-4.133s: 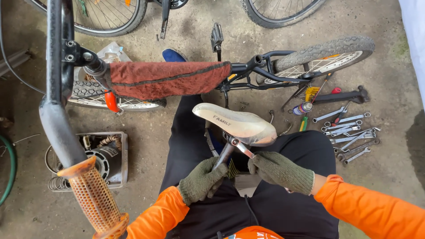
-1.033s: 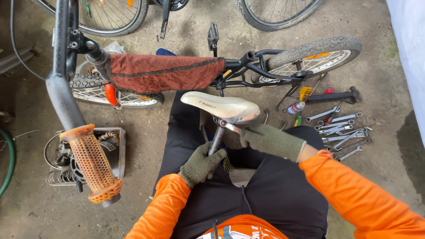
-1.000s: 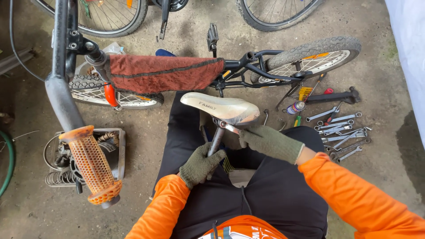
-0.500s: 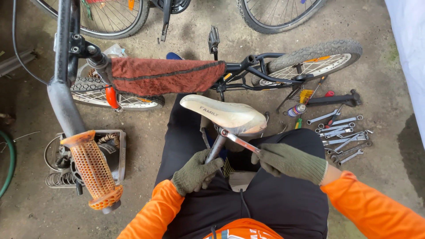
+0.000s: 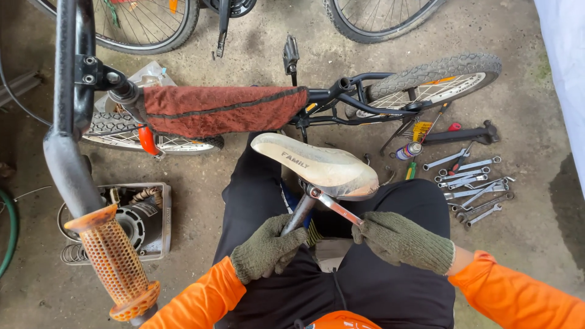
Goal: The person uses a wrench to tighten the bolt on a bicycle seat post, then inserts the seat into the frame and secures it. They then use pliers to adjust a cable on the handlebar area.
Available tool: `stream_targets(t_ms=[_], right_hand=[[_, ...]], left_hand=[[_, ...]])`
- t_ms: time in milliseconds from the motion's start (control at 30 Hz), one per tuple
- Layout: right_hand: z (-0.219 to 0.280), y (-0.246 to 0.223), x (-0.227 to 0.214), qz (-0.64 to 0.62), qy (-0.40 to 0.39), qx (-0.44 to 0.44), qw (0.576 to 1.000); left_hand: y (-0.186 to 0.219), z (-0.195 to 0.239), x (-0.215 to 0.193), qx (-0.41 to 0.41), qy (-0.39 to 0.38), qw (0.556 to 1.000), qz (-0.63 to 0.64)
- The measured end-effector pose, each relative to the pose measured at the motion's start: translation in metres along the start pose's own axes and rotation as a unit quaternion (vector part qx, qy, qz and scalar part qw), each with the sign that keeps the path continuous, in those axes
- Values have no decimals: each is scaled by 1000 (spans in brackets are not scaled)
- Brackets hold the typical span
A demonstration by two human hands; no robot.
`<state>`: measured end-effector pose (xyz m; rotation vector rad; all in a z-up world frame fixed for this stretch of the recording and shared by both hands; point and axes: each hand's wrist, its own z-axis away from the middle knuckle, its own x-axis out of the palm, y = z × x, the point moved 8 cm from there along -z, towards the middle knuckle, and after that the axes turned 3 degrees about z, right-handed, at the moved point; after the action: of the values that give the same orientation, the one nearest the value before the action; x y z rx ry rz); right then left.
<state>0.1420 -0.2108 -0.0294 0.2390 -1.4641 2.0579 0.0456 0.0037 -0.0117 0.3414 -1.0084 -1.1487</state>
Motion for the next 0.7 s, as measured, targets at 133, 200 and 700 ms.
stream_targets(t_ms=[133, 200, 700], right_hand=[[-7, -7, 4, -43, 90, 79, 992], [-7, -5, 9, -95, 93, 88, 987], [-9, 28, 39, -133, 213, 39, 967]], left_hand=[[-1, 0, -3, -28, 24, 999, 34], [-2, 0, -3, -34, 27, 998, 49], [7, -5, 17, -61, 96, 992, -46]])
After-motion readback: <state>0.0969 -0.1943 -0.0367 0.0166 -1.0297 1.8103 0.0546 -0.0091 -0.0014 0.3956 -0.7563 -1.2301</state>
